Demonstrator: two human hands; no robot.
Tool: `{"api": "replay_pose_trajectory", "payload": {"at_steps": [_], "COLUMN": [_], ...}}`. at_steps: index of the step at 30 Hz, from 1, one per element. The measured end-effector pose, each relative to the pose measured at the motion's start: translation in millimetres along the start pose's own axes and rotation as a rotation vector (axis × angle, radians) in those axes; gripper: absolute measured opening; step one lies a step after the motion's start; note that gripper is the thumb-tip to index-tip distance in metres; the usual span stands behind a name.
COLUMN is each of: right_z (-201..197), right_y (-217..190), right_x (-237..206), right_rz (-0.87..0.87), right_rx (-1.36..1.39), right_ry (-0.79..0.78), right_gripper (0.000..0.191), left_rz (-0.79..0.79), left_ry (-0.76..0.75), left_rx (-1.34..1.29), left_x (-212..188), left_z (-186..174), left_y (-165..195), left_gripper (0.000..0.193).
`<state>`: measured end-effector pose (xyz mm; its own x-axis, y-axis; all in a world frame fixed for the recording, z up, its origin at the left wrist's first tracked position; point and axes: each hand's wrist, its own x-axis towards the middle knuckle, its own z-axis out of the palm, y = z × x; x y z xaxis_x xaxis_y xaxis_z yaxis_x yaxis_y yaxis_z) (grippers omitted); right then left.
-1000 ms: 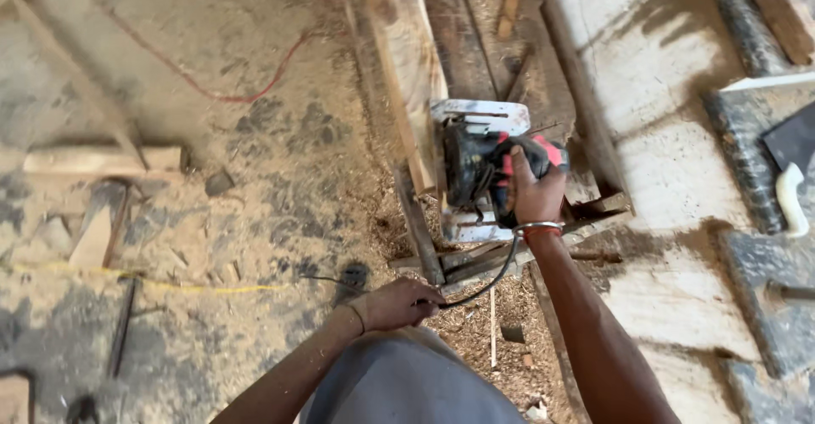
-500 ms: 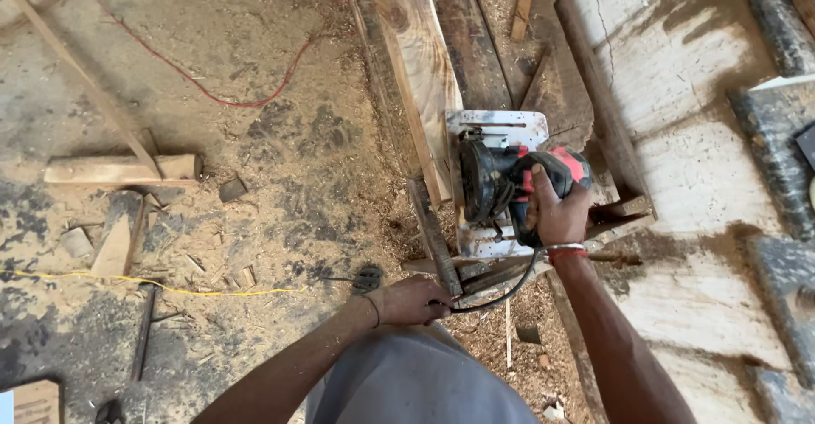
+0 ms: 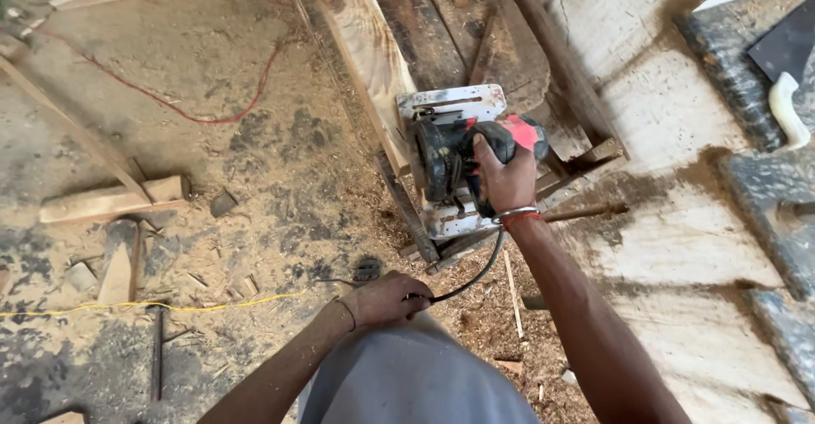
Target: The person uses a handheld circular saw to cut a wooden plank resting on a saw bench, holding the power cord aside with the other hand. They reposition the plank, continue cutting, and later touch the cut boards stacked on the bench.
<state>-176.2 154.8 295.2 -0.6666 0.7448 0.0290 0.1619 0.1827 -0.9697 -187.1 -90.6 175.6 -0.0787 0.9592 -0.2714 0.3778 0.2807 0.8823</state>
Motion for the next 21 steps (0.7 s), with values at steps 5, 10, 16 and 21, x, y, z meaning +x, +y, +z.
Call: {"api": "replay_pose_trajectory", "payload": {"at_steps": [5,10,16,21], "right_z": [-7,-48,-123,-165], "right_y": [1,10,16,19], "right_x": [2,-25,-91,-140], "right_rz": [0.039,0.046,0.115,0.227], "right_rx": [-0.034,-0.130,-0.098,-0.001], "right_ry": [-0.022,-0.038,-0.024,0.118], "right_gripper": [0.028,0.023,0.023,0.023], "left_rz": [0.094,0.046,0.007,-0.027], "left_ry": [0.216,0.222,0.101,-0.115], "left_rx": [0.066,0.003,0.019,0.024], "left_x": [-14,-23,-20,12], "left_z": [20,48,77,87], "left_y": [14,19,9,-1], "left_gripper": [0.030,0.032,0.033,0.041]}}
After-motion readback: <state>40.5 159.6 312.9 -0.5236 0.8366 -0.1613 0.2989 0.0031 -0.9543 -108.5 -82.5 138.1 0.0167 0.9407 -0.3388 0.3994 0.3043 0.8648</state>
